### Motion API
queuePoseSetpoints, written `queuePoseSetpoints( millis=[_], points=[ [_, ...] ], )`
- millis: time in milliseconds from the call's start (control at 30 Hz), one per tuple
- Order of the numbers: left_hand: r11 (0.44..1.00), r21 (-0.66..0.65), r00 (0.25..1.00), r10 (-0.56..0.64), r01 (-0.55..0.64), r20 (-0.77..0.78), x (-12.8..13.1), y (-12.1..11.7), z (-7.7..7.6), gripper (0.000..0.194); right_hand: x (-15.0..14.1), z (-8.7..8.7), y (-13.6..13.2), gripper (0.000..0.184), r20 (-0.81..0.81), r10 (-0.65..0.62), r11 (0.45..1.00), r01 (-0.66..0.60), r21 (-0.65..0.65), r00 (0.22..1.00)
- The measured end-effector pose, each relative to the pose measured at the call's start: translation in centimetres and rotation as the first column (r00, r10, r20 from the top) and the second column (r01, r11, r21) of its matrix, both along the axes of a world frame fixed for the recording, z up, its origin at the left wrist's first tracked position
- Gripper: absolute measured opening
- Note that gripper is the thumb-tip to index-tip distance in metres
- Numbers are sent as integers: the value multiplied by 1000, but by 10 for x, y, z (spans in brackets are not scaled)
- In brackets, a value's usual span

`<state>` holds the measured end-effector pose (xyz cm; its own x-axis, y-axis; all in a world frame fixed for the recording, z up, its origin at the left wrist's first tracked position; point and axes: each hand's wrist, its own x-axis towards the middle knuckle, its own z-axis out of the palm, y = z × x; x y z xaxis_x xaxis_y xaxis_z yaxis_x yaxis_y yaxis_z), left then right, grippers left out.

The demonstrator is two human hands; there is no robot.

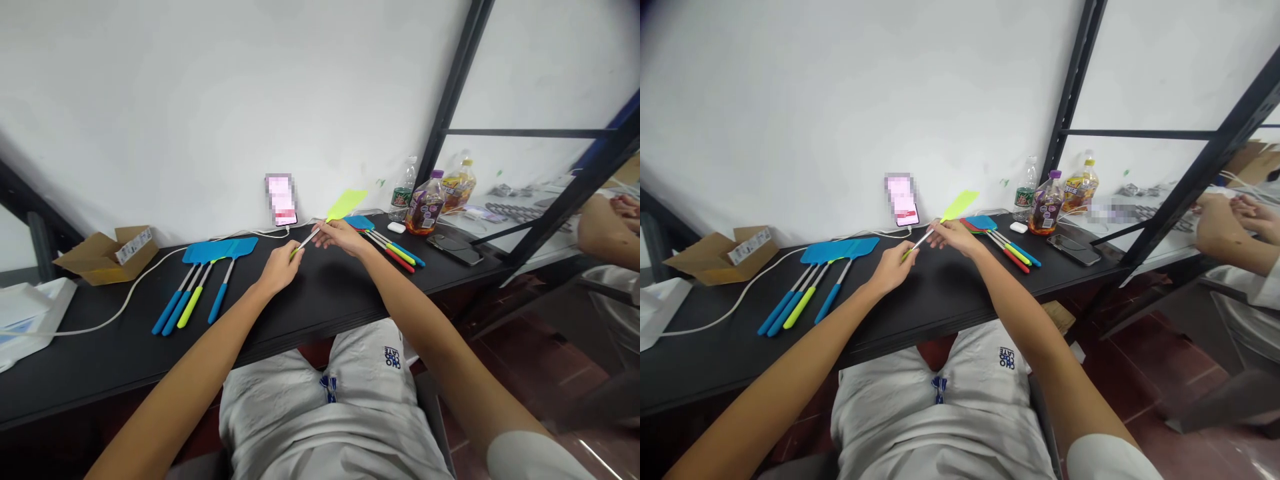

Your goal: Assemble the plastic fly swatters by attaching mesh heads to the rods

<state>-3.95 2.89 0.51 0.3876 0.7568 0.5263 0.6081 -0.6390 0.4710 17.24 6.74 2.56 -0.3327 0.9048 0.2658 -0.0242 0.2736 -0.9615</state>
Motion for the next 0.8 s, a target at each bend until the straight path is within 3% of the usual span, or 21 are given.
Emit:
queuePoseSetpoints(
  millis=[233, 433, 600, 800],
  points=[
    [998, -11, 996, 68, -69, -57, -2, 4, 1, 30, -9, -4, 7, 41, -98, -217, 976, 214, -42, 971],
    [992, -24, 986, 117, -121, -115, -11, 8, -2, 33, 9, -3, 18, 41, -227, -492, 871, 472, -138, 841],
    [986, -35, 983, 160, -164, -94, -13, 11, -4, 27, 8, -9, 19, 39, -249, -478, 878, 457, -141, 842],
    [997, -28, 993, 65, -68, -101, -13, 10, -5, 24, 0, -13, 16, 39, -254, -451, 892, 439, -106, 856]
  ],
)
